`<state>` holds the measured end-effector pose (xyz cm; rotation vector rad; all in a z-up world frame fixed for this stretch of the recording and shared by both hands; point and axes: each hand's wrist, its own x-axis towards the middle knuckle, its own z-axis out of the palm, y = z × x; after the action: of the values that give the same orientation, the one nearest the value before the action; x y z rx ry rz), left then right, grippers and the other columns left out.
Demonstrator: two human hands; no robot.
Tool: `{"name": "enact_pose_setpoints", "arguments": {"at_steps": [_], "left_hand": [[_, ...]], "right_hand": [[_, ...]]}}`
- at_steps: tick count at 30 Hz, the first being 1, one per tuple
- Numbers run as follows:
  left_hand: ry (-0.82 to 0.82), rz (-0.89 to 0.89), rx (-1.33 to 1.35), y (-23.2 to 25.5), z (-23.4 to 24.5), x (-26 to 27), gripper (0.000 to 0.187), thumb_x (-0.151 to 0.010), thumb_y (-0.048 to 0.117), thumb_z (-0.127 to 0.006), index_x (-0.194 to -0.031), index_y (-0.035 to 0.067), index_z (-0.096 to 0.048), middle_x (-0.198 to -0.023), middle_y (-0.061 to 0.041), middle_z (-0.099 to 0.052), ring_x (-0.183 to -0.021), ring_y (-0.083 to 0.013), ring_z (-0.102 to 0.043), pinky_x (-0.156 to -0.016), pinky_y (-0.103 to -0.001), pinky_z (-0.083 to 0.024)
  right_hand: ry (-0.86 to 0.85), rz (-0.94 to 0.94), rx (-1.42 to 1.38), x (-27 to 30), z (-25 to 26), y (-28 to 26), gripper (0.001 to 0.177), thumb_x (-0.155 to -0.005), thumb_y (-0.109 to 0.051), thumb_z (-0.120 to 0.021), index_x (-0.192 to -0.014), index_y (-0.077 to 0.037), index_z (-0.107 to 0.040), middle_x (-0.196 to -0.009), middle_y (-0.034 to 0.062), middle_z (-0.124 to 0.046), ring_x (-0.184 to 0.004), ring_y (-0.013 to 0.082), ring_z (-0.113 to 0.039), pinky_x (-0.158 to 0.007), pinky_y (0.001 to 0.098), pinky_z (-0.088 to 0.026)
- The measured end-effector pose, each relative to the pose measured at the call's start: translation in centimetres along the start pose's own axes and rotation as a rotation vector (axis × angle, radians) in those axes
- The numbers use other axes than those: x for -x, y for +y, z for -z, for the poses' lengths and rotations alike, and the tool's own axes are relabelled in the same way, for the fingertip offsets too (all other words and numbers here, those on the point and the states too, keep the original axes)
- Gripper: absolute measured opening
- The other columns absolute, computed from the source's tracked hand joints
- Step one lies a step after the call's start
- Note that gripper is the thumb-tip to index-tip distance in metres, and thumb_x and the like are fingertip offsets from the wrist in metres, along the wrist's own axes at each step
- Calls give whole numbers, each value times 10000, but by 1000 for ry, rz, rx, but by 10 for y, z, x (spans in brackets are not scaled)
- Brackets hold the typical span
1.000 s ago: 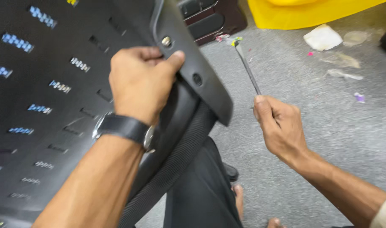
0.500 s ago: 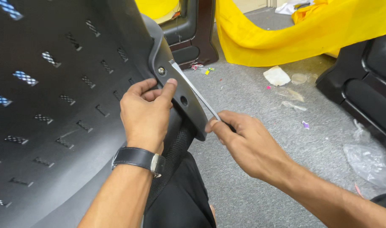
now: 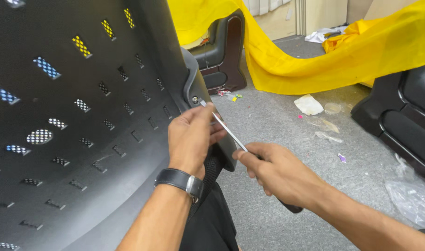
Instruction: The person uses a screwdriver to tighten screws on the back of a black office chair, securing the armrest to the seat. The person holds the chair steady with one hand while turning the screwdriver with the other.
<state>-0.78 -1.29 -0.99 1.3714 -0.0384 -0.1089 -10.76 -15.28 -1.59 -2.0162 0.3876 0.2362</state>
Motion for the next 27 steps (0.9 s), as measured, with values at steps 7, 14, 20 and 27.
{"name": "enact_pose_setpoints", "arguments": {"at_steps": [7, 14, 20, 27], "left_hand": [[-9, -62, -135, 2, -1, -4, 274, -891, 206, -717, -966, -55, -754, -803, -94, -735, -696, -152, -706, -628, -277, -593], [416, -369, -700, 7, -4, 1, 583, -713, 326, -892, -1138, -8, -676, -911, -119, -769, -802, -228, -750, -757, -352, -575], [525, -404, -684, 0, -9, -8, 635, -694, 273, -919, -1192, -29, -663, -967, -133, -784, -895, -235, -758, -849, -362, -568], [549, -390, -656, -8, -20, -10, 561, -693, 190, -886, -1183, 5, -685, -1013, -110, -775, -924, -224, -776, -873, -354, -580]], "right_hand": [[-328, 12, -298, 21, 27, 45, 395, -996, -408, -590, -1117, -40, -665, -734, 29, -626, -550, 146, -652, -475, 290, -526], [-137, -215, -430, 42, 52, 41, 481, -1008, -514, -495, -1162, -101, -686, -631, 19, -494, -393, 98, -375, -307, 259, -217], [-126, -221, -404, 45, 59, 22, 487, -1004, -493, -521, -1185, -74, -693, -622, 22, -476, -359, 100, -338, -299, 274, -193], [-99, -135, -408, 40, 68, 13, 473, -974, -455, -549, -1150, -43, -704, -594, 22, -480, -338, 100, -326, -283, 276, -187]]}}
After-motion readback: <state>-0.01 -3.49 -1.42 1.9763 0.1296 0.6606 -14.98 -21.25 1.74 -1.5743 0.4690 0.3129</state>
